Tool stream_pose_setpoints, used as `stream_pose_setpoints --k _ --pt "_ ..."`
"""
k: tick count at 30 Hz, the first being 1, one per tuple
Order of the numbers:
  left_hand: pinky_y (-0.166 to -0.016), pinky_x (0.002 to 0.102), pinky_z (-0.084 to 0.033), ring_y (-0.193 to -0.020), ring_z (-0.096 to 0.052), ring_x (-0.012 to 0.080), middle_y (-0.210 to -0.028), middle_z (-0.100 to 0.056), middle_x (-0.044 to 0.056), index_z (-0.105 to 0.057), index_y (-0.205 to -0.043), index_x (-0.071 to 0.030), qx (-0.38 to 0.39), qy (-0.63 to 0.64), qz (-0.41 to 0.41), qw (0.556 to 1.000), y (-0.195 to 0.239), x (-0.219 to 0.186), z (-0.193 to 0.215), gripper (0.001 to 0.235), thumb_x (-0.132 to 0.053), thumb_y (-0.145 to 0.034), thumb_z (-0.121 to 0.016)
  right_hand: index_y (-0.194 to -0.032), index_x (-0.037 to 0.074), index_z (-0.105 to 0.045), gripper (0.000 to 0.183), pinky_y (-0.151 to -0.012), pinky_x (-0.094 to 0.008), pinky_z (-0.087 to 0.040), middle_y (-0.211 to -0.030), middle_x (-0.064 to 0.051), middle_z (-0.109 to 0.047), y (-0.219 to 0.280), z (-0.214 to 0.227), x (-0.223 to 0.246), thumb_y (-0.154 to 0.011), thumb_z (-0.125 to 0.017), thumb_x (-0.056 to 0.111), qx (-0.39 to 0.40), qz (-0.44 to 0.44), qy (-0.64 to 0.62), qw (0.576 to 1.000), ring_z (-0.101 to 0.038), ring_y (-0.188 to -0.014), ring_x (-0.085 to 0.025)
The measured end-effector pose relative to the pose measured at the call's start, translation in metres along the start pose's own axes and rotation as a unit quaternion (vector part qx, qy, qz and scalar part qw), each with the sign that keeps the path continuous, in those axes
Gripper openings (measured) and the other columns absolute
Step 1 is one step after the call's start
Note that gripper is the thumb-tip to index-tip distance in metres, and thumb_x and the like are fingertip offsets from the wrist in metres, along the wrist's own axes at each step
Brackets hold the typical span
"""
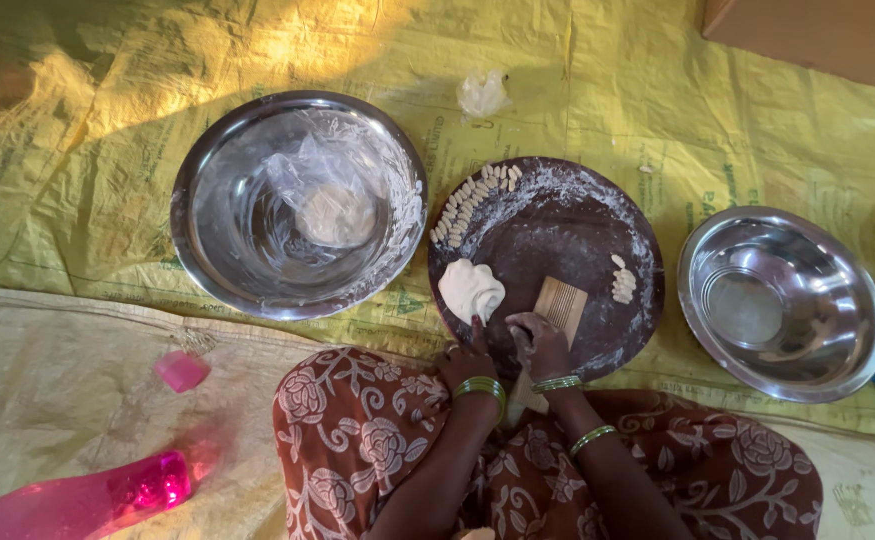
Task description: The person sits on the floor and uses a wooden tool to press and cut small pieces of dough from a larger lump on a round board. They roll the pieces into balls and place them on the board.
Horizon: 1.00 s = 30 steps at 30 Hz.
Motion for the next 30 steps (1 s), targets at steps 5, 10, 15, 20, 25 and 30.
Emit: stream_pose_setpoints --k 5,10,15,20,25,30 --pt "-0.108 0.067 -0.026 -0.139 -0.043 0.0424 -0.146 -0.054 0.026 0.003 -0.166 -0.011 0.016 0.028 -0.012 0.999 -0.006 -0.005 -0.006 0.076 -0.028 -0.107 -0.041 -0.104 0.006 -0.072 0.015 -0.085 -0.043 -0.056 -0.103 -0.014 -0.075 -0.003 -0.007 0.024 -0.091 -0.067 0.010 -0.005 0.071 0.029 0.997 -0.072 -0.096 -0.034" --pt "-0.105 0.069 -0.026 -0.138 -0.042 0.0441 -0.155 -0.040 0.028 0.010 -0.162 -0.002 0.063 0.028 -0.047 0.996 0.011 -0.010 -0.004 0.084 -0.033 -0.105 -0.043 -0.108 0.006 -0.072 0.020 -0.085 -0.047 -0.054 -0.104 -0.014 -0.071 -0.031 -0.011 0.031 -0.093 -0.065 0.018 0.003 0.062 0.115 0.991 -0.069 -0.094 -0.036" --pt "-0.103 0.064 -0.032 -0.137 -0.045 0.0427 -0.152 -0.047 0.029 0.011 -0.165 -0.003 0.030 0.024 -0.032 0.999 0.022 -0.003 0.018 0.081 -0.031 -0.108 -0.041 -0.105 0.007 -0.074 0.028 -0.087 -0.045 -0.053 -0.106 -0.011 -0.065 -0.048 -0.032 0.052 -0.083 -0.071 0.023 0.037 0.102 0.232 0.967 -0.064 -0.101 -0.033" --pt "-0.104 0.062 -0.033 -0.137 -0.045 0.0404 -0.149 -0.051 0.019 -0.028 -0.159 -0.006 0.034 0.026 -0.026 0.999 0.018 0.000 0.021 0.060 -0.028 -0.105 -0.046 -0.099 0.009 -0.074 0.024 -0.083 -0.047 -0.053 -0.105 -0.009 -0.065 -0.035 -0.030 0.066 -0.087 -0.068 0.028 -0.011 0.163 0.274 0.948 -0.063 -0.101 -0.031" --pt "-0.104 0.059 -0.036 -0.136 -0.047 0.0381 -0.144 -0.057 0.016 -0.068 -0.134 -0.011 0.024 0.017 -0.032 0.999 0.019 -0.001 0.026 0.038 -0.027 -0.106 -0.047 -0.095 0.010 -0.072 0.020 -0.084 -0.047 -0.054 -0.102 -0.007 -0.064 -0.037 -0.042 0.054 -0.090 -0.064 0.027 0.008 0.151 0.307 0.940 -0.064 -0.102 -0.030" --pt "-0.103 0.059 -0.037 -0.133 -0.051 0.0368 -0.142 -0.058 0.017 -0.021 -0.162 -0.023 0.044 0.039 -0.011 0.998 0.014 0.010 0.032 0.062 -0.026 -0.106 -0.046 -0.105 0.006 -0.071 0.025 -0.090 -0.047 -0.053 -0.112 -0.011 -0.066 -0.033 -0.053 0.034 -0.091 -0.061 0.025 0.018 0.155 0.289 0.945 -0.064 -0.106 -0.034"
Point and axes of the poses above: each hand's wrist, its own y-axis away from the middle knuckle, its own z-axis out of the back of the hand, x = y × z, the point moved 10 cm from there along -y, towards the middle knuckle
